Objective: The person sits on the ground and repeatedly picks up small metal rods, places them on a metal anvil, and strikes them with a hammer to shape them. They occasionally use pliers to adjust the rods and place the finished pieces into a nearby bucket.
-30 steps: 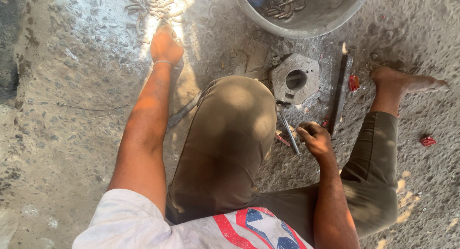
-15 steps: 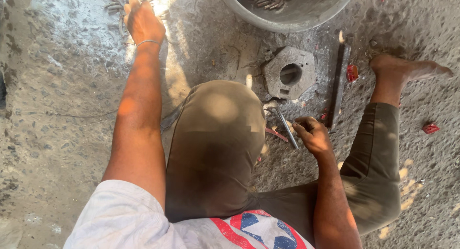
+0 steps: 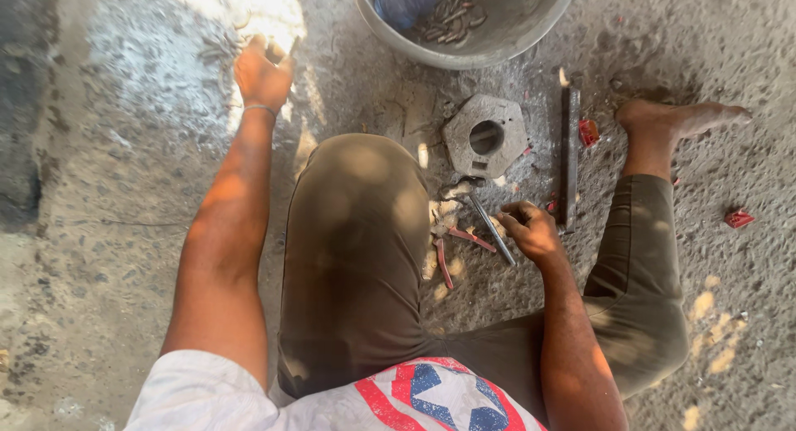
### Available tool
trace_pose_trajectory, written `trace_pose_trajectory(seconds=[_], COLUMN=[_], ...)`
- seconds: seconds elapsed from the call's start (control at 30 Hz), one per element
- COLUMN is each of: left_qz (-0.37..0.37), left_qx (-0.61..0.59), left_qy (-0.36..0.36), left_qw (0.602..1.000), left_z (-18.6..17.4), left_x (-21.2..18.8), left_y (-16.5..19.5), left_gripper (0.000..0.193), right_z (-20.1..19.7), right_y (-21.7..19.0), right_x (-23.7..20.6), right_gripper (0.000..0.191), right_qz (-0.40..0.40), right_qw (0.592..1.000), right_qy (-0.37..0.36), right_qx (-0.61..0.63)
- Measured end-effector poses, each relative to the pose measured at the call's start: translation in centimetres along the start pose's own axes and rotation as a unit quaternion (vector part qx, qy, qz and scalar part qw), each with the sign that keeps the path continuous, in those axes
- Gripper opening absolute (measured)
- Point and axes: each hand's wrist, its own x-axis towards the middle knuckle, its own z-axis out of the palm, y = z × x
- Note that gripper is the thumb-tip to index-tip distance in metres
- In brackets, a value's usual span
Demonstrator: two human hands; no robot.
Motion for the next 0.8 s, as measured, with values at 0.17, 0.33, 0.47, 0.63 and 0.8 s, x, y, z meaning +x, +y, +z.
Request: trace_pose_trajectory(seconds=[0.17,0.33,0.47,0.63,0.8], left_qz=[0.094,0.292,0.404,0.474,0.454], left_qx=[-0.05,-0.02,0.008,-0.008,-0.068], left_qy=[-0.033,-0.081,-0.123,-0.143,-0.239], left_qw=[0.994,0.953,0.907,0.869,0.856], left_z=[-4.9,-10.9,-13.4,-12.6,-7.9], left_x=[0.9,3.0,3.1,-0.1,-4.5], left_y=[5.5,15.1,23.8,32.4,37.2], left_gripper=[0.019,0.015,0.018,0.016,0.015], right_z=[0.4,0.4,0.2,0.0,-0.4], right_y=[1.1,2.7,3.1,3.2,4.1], right_x=[-0.1,-0.1,-0.1,-0.7,-1.8], right_gripper=[0.045,0.042,0.041,0.04,0.036], right_qz=[-0.026,-0.051,-0.082,-0.16,-0.185], right_qw=[1.0,0.998,0.996,0.983,0.976], right_qy=[0.006,0.025,0.044,0.09,0.099], right_qx=[-0.012,-0.02,0.011,0.019,0.062])
